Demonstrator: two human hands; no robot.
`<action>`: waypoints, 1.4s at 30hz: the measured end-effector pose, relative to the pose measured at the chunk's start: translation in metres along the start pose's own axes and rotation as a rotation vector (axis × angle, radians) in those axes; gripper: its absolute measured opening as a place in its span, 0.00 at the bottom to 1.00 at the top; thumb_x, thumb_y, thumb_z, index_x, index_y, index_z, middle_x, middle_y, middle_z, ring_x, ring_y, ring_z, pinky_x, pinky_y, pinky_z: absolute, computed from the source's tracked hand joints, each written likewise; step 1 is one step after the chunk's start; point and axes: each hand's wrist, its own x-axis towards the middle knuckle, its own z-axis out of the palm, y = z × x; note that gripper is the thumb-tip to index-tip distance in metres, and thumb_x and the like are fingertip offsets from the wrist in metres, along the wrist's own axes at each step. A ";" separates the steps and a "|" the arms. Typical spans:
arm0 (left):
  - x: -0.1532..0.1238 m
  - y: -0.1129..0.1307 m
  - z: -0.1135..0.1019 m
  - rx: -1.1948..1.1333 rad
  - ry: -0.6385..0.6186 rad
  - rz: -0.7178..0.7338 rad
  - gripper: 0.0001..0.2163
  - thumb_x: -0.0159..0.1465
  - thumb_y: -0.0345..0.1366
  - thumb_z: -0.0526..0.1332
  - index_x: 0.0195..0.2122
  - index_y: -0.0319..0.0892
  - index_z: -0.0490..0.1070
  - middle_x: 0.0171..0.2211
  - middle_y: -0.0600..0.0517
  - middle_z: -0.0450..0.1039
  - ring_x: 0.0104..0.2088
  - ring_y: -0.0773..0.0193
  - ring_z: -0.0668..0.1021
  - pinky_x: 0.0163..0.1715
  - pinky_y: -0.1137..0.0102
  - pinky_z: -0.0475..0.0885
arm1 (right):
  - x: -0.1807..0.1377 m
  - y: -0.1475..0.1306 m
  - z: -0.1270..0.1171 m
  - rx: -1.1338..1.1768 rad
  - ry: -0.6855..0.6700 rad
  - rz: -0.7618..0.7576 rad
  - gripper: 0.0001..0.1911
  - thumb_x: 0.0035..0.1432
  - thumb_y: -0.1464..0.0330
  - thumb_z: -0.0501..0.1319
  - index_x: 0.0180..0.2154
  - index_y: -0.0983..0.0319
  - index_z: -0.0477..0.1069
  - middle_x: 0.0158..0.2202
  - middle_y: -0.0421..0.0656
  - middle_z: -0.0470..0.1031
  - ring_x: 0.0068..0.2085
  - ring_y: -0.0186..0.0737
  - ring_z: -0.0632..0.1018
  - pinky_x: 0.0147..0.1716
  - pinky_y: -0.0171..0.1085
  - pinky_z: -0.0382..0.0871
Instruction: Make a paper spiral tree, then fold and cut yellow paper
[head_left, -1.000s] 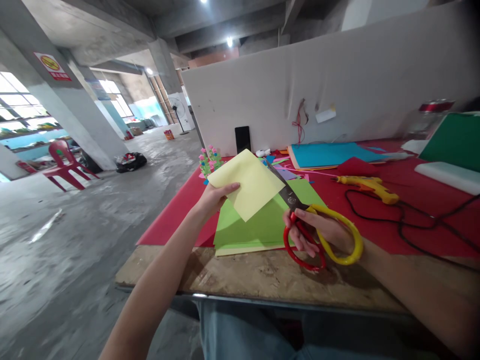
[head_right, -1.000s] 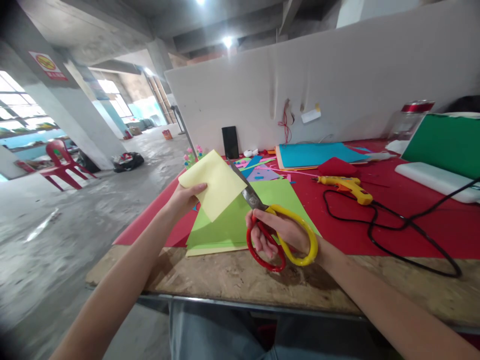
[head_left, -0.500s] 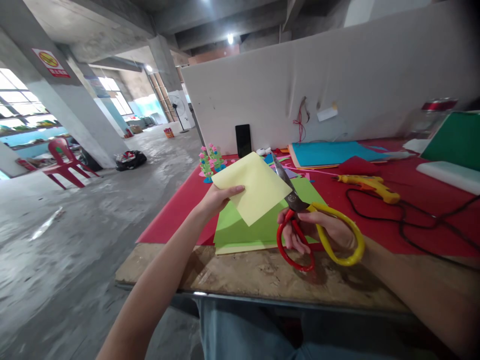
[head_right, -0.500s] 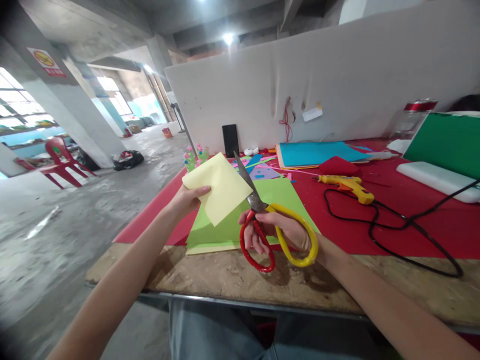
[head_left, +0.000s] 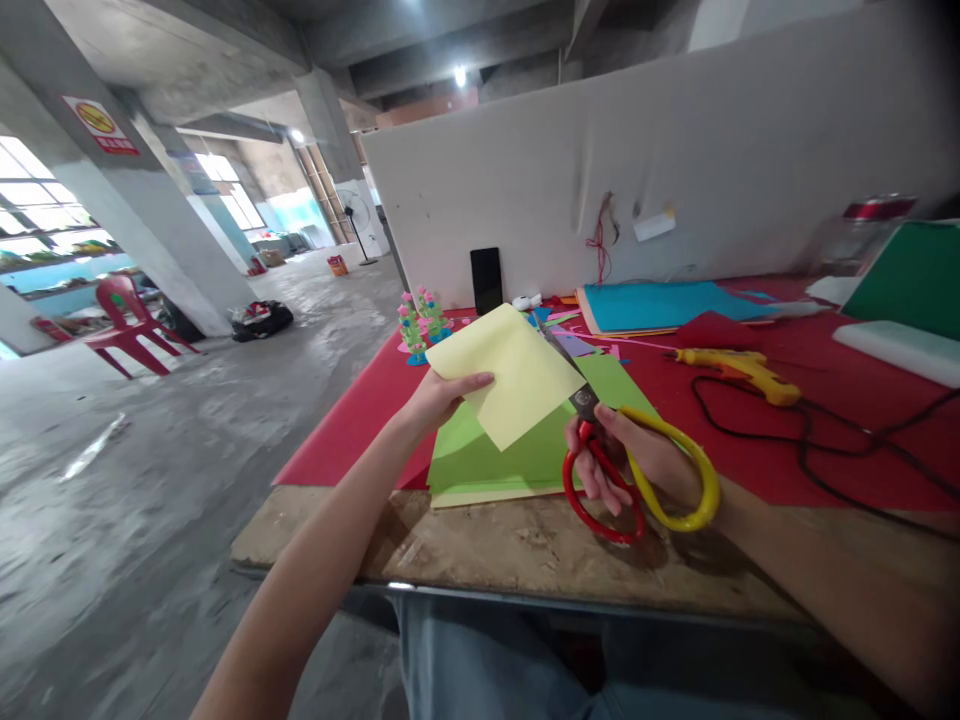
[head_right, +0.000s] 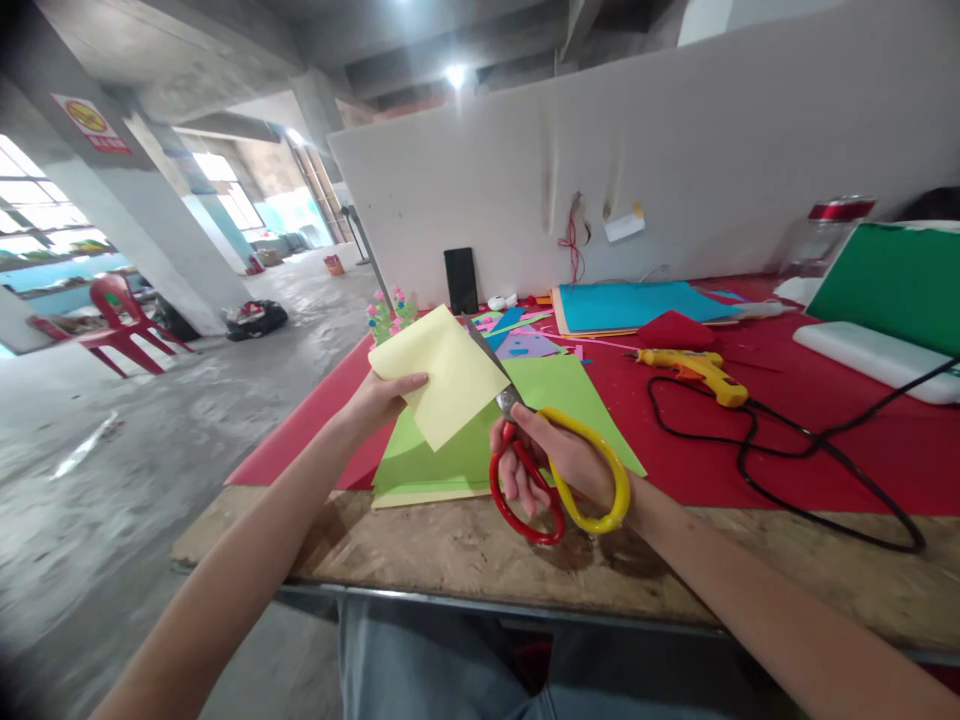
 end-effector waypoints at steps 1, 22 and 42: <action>0.000 0.000 0.000 0.001 -0.002 0.001 0.30 0.45 0.29 0.68 0.51 0.41 0.63 0.43 0.45 0.73 0.42 0.54 0.75 0.41 0.66 0.74 | 0.000 0.001 0.000 -0.001 0.000 0.006 0.22 0.57 0.51 0.44 0.33 0.63 0.59 0.18 0.43 0.70 0.14 0.33 0.69 0.09 0.25 0.55; 0.001 0.007 -0.005 0.019 0.064 0.033 0.13 0.43 0.34 0.69 0.29 0.36 0.75 0.28 0.47 0.77 0.31 0.55 0.79 0.32 0.68 0.75 | -0.045 -0.061 -0.016 -0.208 0.074 0.408 0.22 0.52 0.52 0.53 0.26 0.64 0.70 0.16 0.43 0.69 0.13 0.27 0.67 0.10 0.22 0.55; 0.007 0.005 -0.003 -0.166 0.214 0.165 0.12 0.44 0.36 0.69 0.30 0.39 0.74 0.30 0.50 0.77 0.32 0.60 0.78 0.39 0.69 0.74 | -0.021 -0.048 -0.046 -0.780 0.333 0.220 0.22 0.54 0.53 0.51 0.36 0.66 0.66 0.26 0.45 0.70 0.21 0.33 0.68 0.18 0.32 0.60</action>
